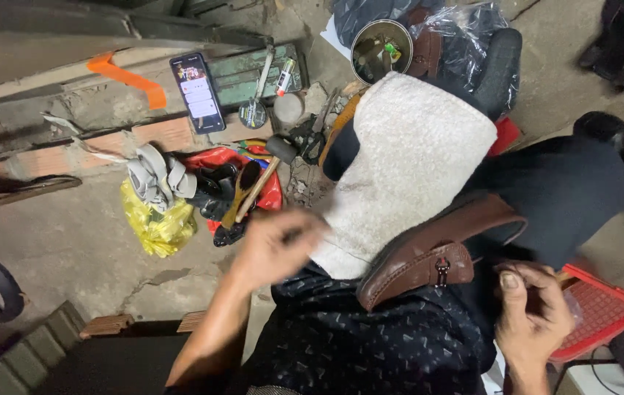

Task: The person sews the sole of a brown leather shoe using a needle and thread. They repeatedly pull the thread through the shoe's edge and tighten the stitches while holding the shoe on their lap.

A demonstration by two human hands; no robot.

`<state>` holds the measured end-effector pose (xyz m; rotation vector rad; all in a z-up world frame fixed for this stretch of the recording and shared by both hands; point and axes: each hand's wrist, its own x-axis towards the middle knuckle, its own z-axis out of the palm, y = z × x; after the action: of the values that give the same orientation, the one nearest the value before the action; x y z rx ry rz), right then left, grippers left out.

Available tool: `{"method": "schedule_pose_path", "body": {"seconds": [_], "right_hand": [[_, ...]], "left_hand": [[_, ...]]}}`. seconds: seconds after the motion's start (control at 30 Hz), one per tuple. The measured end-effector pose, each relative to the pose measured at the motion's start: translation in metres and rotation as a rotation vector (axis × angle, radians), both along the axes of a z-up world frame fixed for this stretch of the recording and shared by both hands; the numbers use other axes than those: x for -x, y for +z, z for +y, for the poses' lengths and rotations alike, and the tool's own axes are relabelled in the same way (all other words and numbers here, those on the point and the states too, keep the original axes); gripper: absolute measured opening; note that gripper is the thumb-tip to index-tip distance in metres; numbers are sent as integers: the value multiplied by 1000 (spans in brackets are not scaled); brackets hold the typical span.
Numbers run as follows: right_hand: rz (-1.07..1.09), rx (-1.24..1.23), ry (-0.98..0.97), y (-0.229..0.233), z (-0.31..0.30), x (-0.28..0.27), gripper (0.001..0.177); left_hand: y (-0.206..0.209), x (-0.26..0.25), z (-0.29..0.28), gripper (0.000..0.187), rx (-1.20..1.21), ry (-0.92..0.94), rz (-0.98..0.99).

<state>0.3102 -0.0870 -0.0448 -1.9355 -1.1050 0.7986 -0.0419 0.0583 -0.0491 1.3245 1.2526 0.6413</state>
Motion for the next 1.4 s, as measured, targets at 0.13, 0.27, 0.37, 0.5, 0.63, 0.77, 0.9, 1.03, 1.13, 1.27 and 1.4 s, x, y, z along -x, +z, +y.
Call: {"method": "schedule_pose_path", "body": {"seconds": [0.13,0.27,0.37,0.5,0.63,0.77,0.9,1.03,1.13,1.27,1.4], "right_hand": [[22,-24,30,8,-3,11,14],[41,-4,6,15,-10,21,15],[84,-69,-13,11,-21,20,14],[52,-106,-27,41,-16,27,21],[121,-159,95,48,-14,24,31],[609,-9,187,30,14,40,66],[929,-155,-53,-2,38,61,43],[1105,-181,-159,-9,49,53,52],[1202,-151,-188,-7,55,42,55],[1341,-172,-153,-21,52,30,56],[1418,-158,-199,-10,51,27,54]], "left_hand": [[58,-36,-6,57,47,-549,56],[66,-56,-20,63,-140,-549,251],[54,-64,-35,33,-102,-368,133],[57,-68,-42,23,162,-225,-67],[63,-81,-43,19,39,-154,-118],[69,-114,-37,55,-466,-173,198],[50,-146,-29,54,-661,-143,212],[36,-164,-37,54,-756,-245,397],[42,-165,-36,50,-718,-308,364],[60,-160,-20,31,-513,-265,101],[45,-133,-19,31,-394,-209,50]]}}
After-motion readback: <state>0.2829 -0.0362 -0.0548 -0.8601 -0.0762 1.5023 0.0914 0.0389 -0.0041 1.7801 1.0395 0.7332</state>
